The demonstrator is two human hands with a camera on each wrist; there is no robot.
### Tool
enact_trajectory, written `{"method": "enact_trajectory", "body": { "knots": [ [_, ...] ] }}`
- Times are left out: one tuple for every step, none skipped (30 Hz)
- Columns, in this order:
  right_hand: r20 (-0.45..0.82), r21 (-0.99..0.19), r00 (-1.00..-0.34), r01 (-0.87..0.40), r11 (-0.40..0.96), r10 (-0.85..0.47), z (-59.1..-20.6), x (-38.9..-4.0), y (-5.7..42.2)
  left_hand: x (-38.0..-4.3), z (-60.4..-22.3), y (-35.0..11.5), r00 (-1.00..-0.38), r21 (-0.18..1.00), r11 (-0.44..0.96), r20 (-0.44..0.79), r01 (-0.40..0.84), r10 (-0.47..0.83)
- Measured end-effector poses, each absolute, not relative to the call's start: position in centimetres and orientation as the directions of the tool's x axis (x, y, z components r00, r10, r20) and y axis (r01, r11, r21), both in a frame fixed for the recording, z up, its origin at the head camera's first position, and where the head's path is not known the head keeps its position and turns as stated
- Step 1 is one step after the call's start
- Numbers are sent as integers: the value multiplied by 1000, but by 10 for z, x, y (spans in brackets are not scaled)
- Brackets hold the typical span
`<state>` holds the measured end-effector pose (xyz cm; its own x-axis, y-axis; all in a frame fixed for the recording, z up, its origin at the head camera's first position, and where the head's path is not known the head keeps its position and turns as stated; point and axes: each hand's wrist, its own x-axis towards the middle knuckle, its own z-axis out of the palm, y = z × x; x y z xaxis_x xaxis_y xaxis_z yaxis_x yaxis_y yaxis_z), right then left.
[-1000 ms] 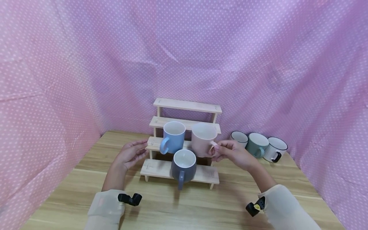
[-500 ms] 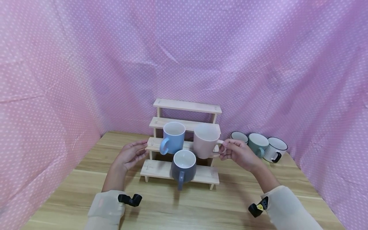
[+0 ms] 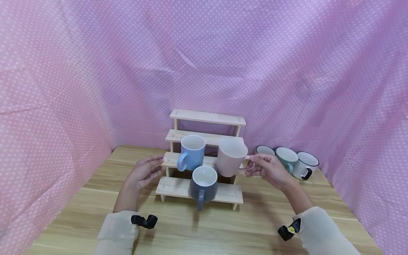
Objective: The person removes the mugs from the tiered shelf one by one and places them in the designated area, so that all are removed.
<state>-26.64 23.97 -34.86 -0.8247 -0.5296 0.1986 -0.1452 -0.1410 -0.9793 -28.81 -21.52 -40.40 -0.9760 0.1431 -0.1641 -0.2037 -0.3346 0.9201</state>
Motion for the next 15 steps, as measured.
{"method": "enact_trajectory", "body": {
  "knots": [
    [202, -979, -826, -153, -135, -526, -348, -266, 241, -288, -404, -215, -976, 920, -335, -163, -203, 143],
    [204, -979, -829, -161, -128, -521, -348, -266, 242, -288, -405, -216, -976, 921, -334, -162, -202, 144],
    [207, -978, -831, -165, -125, -517, -348, -265, 243, -288, -405, -216, -976, 921, -334, -161, -201, 144],
    [212, -977, -832, -174, -122, -513, -349, -265, 244, -289, -405, -216, -977, 921, -334, -159, -200, 144],
    [217, -976, -832, -179, -122, -511, -349, -264, 245, -289, -405, -216, -977, 922, -332, -158, -198, 143],
    [223, -975, -831, -181, -130, -510, -349, -263, 246, -289, -405, -216, -977, 923, -331, -158, -198, 144],
    [227, -974, -830, -179, -141, -509, -350, -263, 247, -289, -405, -216, -977, 924, -329, -157, -197, 144],
    [231, -972, -830, -179, -151, -507, -350, -262, 248, -289, -405, -216, -977, 924, -326, -157, -197, 144],
    [237, -970, -831, -177, -165, -504, -351, -261, 249, -289, -405, -216, -977, 924, -326, -159, -198, 144],
    [243, -968, -832, -176, -179, -499, -352, -260, 251, -289, -405, -216, -977, 924, -326, -160, -199, 145],
    [249, -966, -832, -173, -194, -495, -352, -259, 252, -289, -405, -216, -976, 924, -327, -161, -201, 144],
    [256, -963, -834, -175, -206, -489, -353, -258, 254, -289, -405, -216, -976, 923, -328, -163, -203, 145],
    [262, -961, -836, -180, -210, -482, -354, -256, 256, -289, -405, -216, -975, 922, -329, -165, -205, 147],
    [270, -959, -838, -187, -214, -474, -354, -255, 258, -290, -405, -216, -975, 921, -330, -167, -207, 148],
    [279, -956, -839, -195, -219, -468, -355, -254, 261, -290, -405, -216, -974, 920, -332, -168, -209, 149]
  ]
}}
